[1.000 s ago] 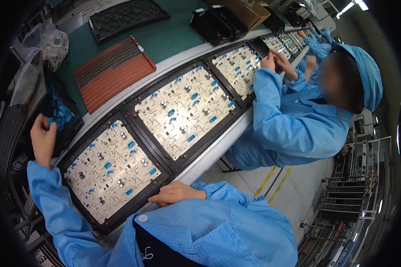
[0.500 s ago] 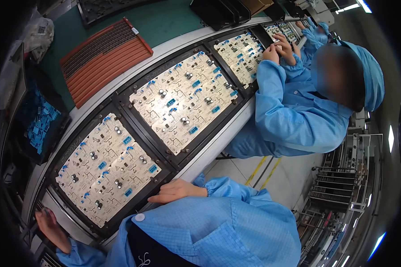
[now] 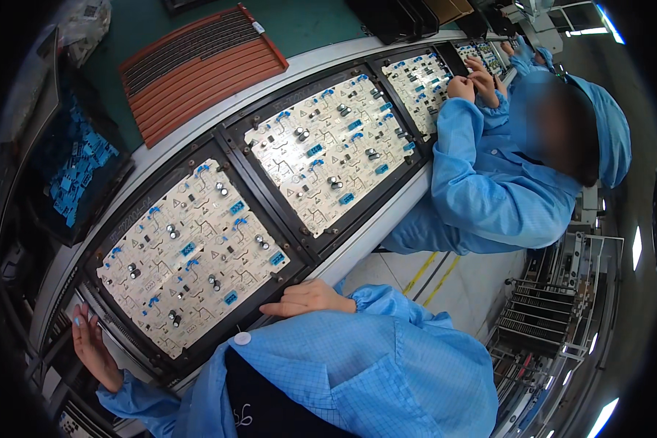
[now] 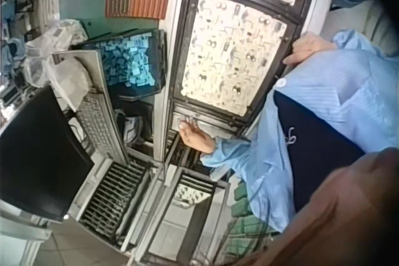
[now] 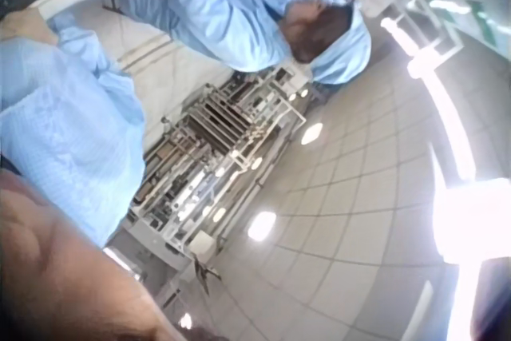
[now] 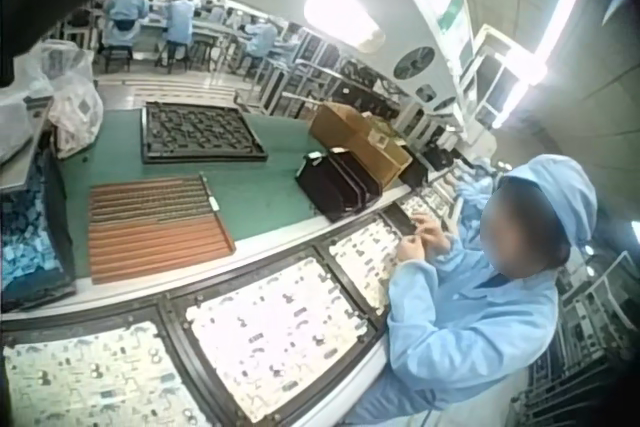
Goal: Manually placing small components onto printed circuit boards at an assembly line station.
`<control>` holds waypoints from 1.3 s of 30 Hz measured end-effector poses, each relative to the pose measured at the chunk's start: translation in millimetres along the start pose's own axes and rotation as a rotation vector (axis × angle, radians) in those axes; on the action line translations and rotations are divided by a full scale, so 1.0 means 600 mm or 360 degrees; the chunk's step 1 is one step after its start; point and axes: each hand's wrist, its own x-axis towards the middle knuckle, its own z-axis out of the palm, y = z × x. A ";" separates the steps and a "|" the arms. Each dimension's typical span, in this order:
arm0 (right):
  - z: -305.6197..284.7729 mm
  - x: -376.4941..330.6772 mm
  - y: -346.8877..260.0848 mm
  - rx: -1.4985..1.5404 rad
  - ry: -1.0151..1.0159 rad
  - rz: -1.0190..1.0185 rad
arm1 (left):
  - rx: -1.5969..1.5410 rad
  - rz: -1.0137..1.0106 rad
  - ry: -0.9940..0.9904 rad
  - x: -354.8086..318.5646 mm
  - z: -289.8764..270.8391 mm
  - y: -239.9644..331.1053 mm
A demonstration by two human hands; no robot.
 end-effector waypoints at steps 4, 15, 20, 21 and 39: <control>0.010 0.000 -0.008 -0.0004 0.0040 0.0080 | -0.0008 -0.0025 -0.0021 -0.009 0.017 -0.001; 0.006 0.010 -0.025 -0.0144 0.0046 0.0078 | 0.0005 0.0035 0.0047 -0.004 0.008 -0.020; 0.007 0.014 -0.028 -0.0143 0.0064 0.0081 | -0.0054 0.0009 0.0065 -0.004 0.009 -0.023; 0.007 0.014 -0.028 -0.0148 0.0055 0.0079 | -0.0052 0.0011 0.0070 -0.007 0.011 -0.020; -0.001 0.035 -0.044 -0.0039 -0.0078 0.0176 | 0.0111 0.0048 0.0017 -0.019 0.013 -0.011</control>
